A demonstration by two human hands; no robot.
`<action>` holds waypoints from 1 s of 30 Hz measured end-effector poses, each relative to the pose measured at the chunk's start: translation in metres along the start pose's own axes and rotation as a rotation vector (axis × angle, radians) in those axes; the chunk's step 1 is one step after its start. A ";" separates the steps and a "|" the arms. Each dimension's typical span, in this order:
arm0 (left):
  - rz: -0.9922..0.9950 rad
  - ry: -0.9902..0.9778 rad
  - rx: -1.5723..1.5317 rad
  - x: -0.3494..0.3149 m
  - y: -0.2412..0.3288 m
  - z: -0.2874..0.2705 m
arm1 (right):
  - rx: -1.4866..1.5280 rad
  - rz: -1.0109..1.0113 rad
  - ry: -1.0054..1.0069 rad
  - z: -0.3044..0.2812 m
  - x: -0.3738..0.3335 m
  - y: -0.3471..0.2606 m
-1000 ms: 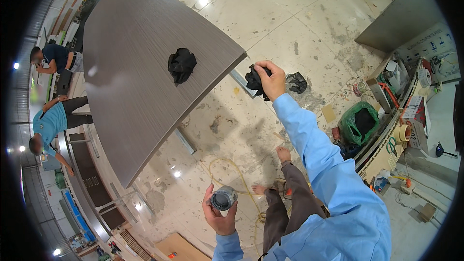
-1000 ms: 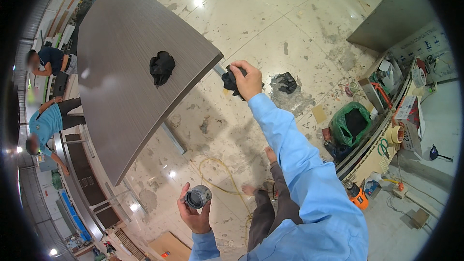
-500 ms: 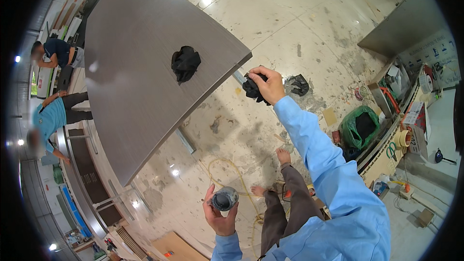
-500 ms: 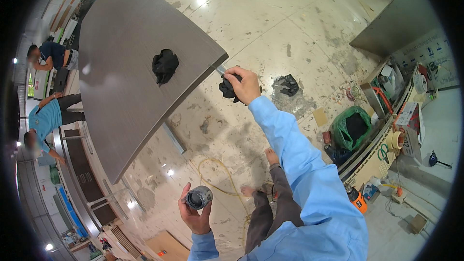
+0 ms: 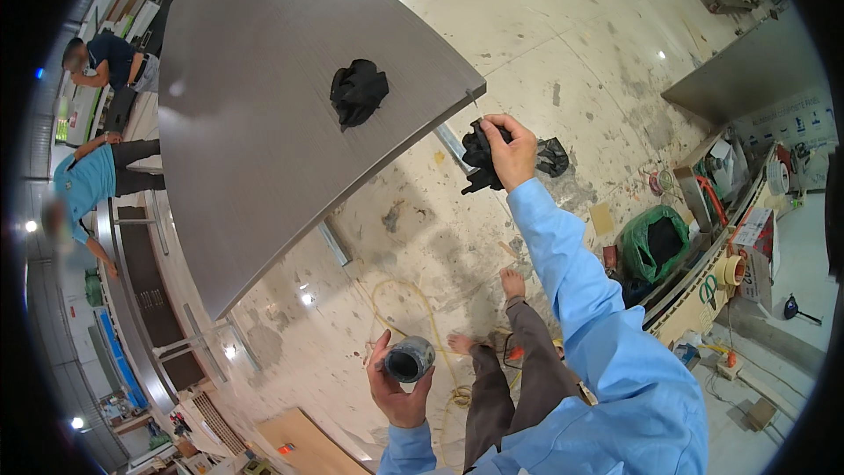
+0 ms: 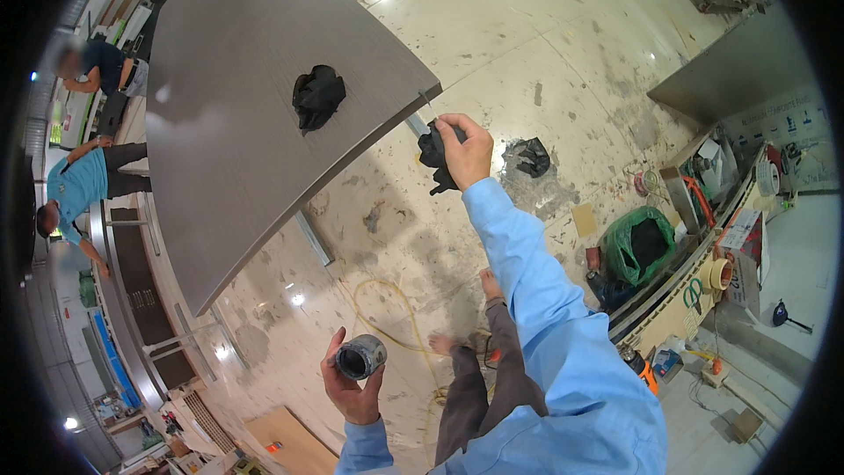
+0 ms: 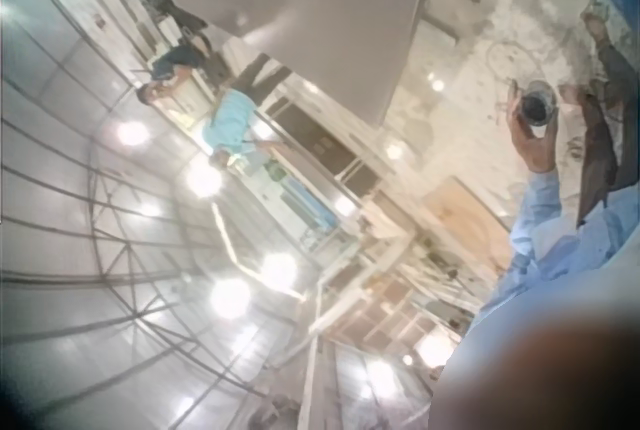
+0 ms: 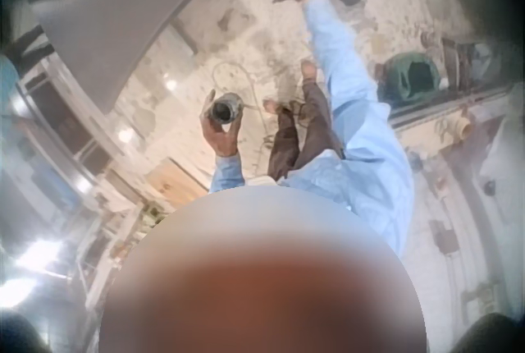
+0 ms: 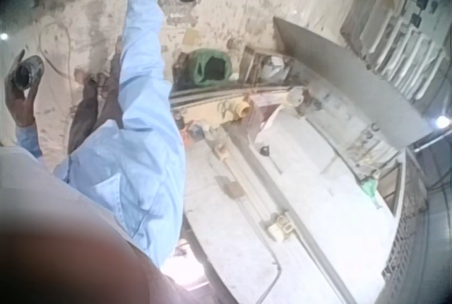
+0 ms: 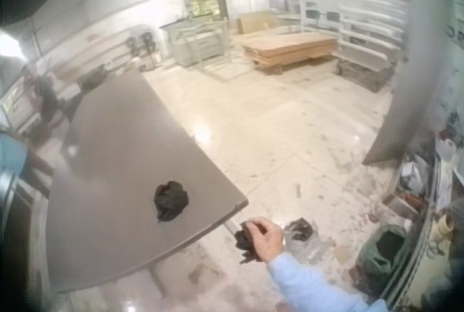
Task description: The person wipes the surface of a large gray table with a black cloth, repeatedly dipping the cloth into a small container held in the other hand. The person moves around the table, wiping different sections and occasionally dipping the cloth again.
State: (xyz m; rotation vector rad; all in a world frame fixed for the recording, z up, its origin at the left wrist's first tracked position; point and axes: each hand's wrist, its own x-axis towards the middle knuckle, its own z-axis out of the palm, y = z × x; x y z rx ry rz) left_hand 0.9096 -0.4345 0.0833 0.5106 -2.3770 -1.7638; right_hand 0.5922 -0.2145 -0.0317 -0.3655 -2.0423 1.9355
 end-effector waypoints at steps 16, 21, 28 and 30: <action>-0.060 0.089 -0.041 -0.006 -0.022 -0.017 | -0.049 -0.186 -0.315 0.051 -0.058 -0.004; -0.031 0.120 -0.035 -0.010 -0.035 -0.027 | 0.059 -0.073 0.077 0.059 -0.067 -0.005; -0.068 0.149 -0.076 -0.019 -0.049 -0.039 | -0.025 -0.151 -0.263 0.087 -0.086 0.001; -0.066 0.155 -0.088 -0.021 -0.051 -0.044 | -0.035 -0.120 -0.168 0.079 -0.079 0.003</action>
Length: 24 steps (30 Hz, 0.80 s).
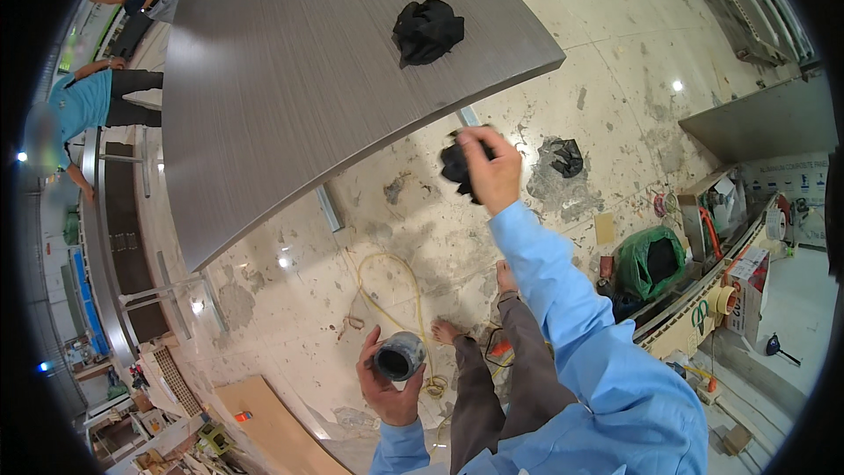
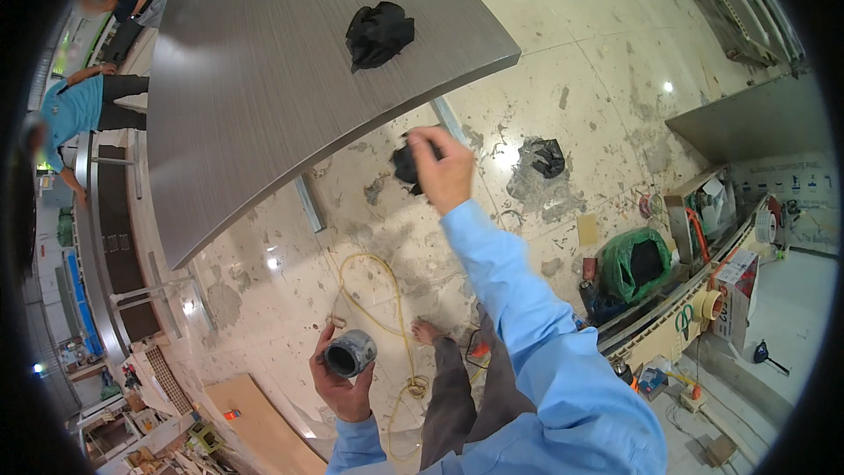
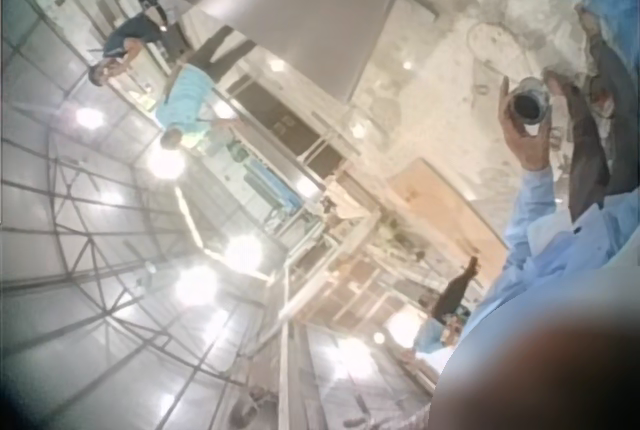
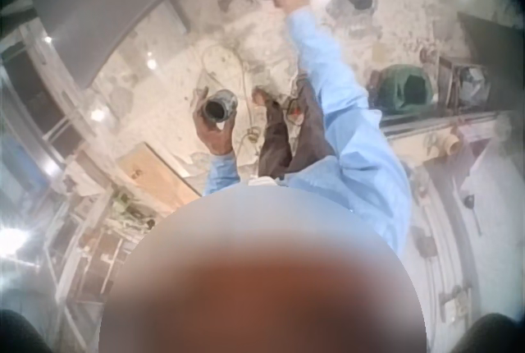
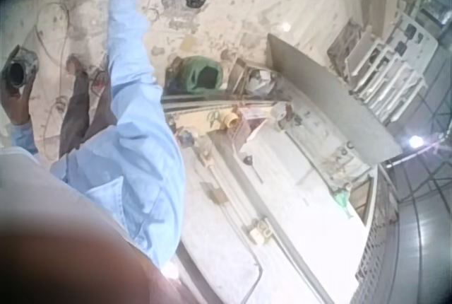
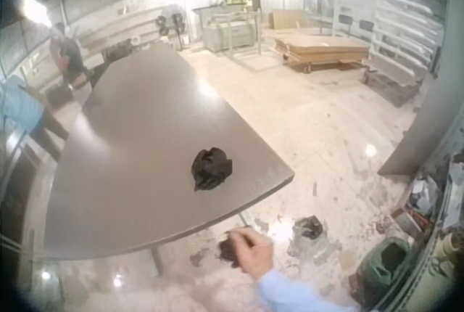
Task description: The person wipes the surface of a large gray table with a black cloth, repeatedly dipping the cloth into a small container held in the other hand. The person moves around the table, wiping different sections and occasionally dipping the cloth again.
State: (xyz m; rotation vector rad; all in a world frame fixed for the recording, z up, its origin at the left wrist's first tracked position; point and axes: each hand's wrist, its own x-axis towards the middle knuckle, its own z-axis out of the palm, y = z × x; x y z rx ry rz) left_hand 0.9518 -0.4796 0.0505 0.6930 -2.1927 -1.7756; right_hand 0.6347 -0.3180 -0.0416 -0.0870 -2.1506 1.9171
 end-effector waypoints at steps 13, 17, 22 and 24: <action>0.037 -0.017 0.060 0.006 0.006 0.003 | 0.018 0.014 0.246 -0.055 0.039 0.018; 0.025 -0.024 0.069 0.006 0.008 0.009 | -0.022 -0.002 0.298 -0.094 0.061 0.033; 0.010 -0.033 0.033 0.008 0.010 0.023 | -0.132 -0.049 0.213 -0.099 0.068 0.035; 0.027 -0.053 0.057 0.009 0.012 0.025 | -0.024 -0.004 0.388 -0.104 0.072 0.035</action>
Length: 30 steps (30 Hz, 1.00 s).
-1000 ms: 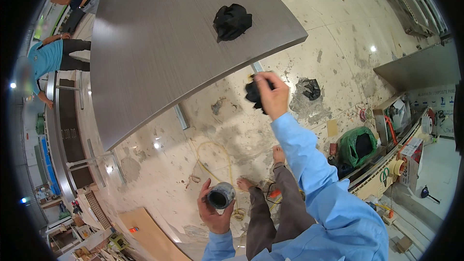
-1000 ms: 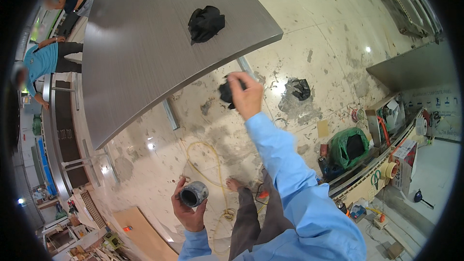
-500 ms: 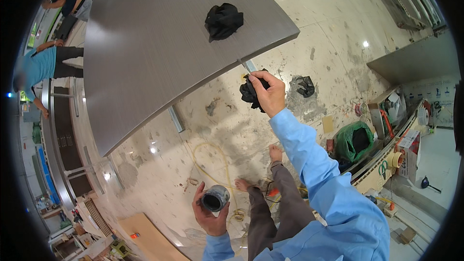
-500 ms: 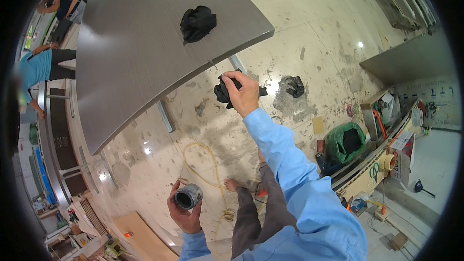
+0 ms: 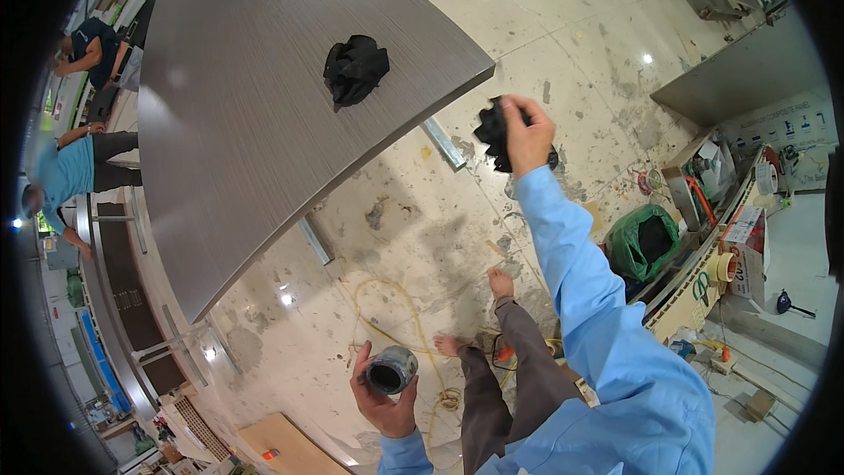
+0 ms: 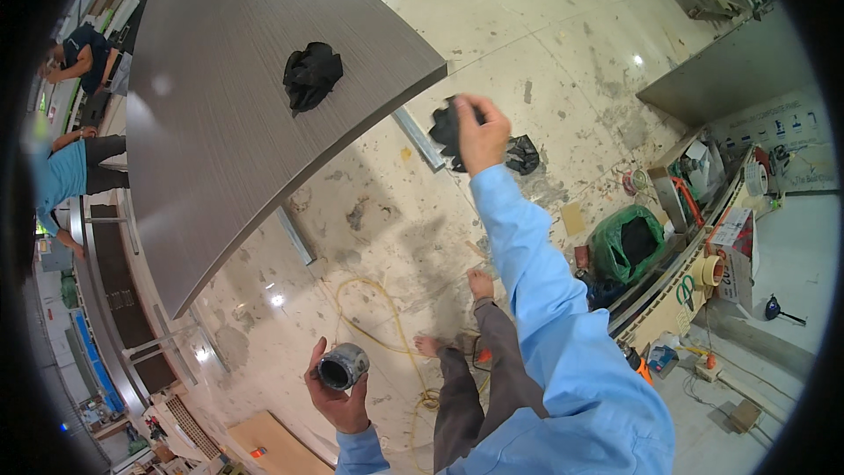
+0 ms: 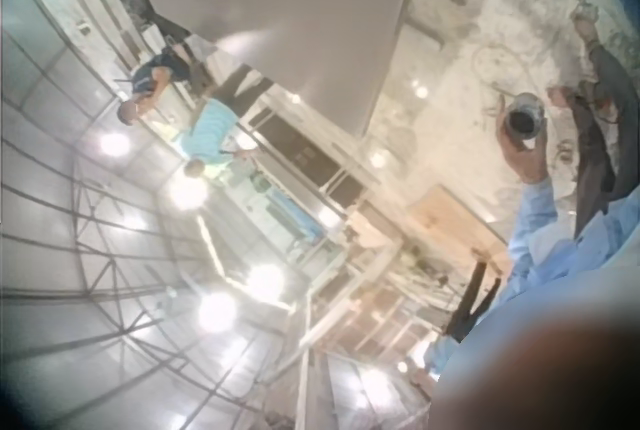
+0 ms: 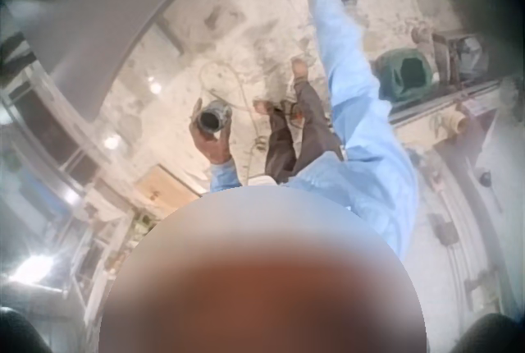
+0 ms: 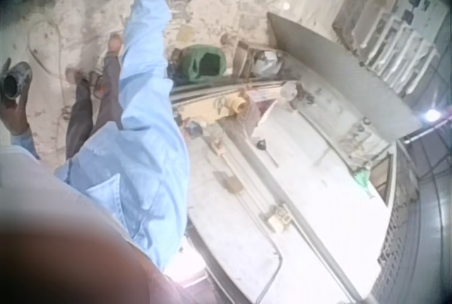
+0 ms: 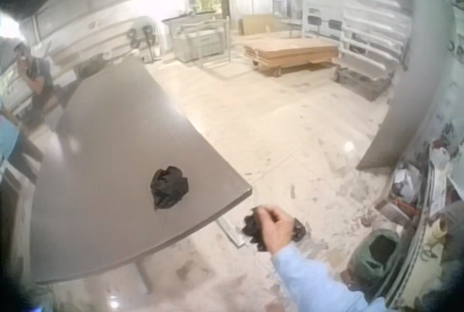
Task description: The person wipes the surface of a large gray table with a black cloth, repeatedly dipping the cloth into a small container held in the other hand. The person moves around the table, wiping different sections and occasionally dipping the cloth again.
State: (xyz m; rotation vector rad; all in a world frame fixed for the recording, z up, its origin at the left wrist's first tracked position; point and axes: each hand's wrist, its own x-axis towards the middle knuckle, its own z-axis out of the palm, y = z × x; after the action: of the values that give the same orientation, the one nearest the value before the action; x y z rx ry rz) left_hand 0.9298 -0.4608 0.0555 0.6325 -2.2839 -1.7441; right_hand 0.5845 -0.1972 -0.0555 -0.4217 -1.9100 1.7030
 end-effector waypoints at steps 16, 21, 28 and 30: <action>-0.025 0.017 -0.070 -0.004 -0.011 -0.006 | 0.049 -0.062 -0.504 0.054 -0.097 -0.045; -0.017 0.065 -0.050 -0.010 -0.016 -0.021 | 0.105 0.109 -0.300 0.067 -0.118 -0.046; -0.042 0.112 -0.131 -0.018 -0.028 -0.040 | 0.001 -0.066 -0.418 0.081 -0.136 -0.060; -0.047 0.108 -0.116 -0.021 -0.032 -0.048 | 0.039 0.069 -0.384 0.084 -0.140 -0.063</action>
State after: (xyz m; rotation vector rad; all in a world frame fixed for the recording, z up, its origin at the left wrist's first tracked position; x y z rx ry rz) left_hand 0.9747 -0.4999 0.0403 0.7437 -2.0957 -1.8011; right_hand 0.6560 -0.3542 -0.0245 -0.1524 -2.1425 1.9757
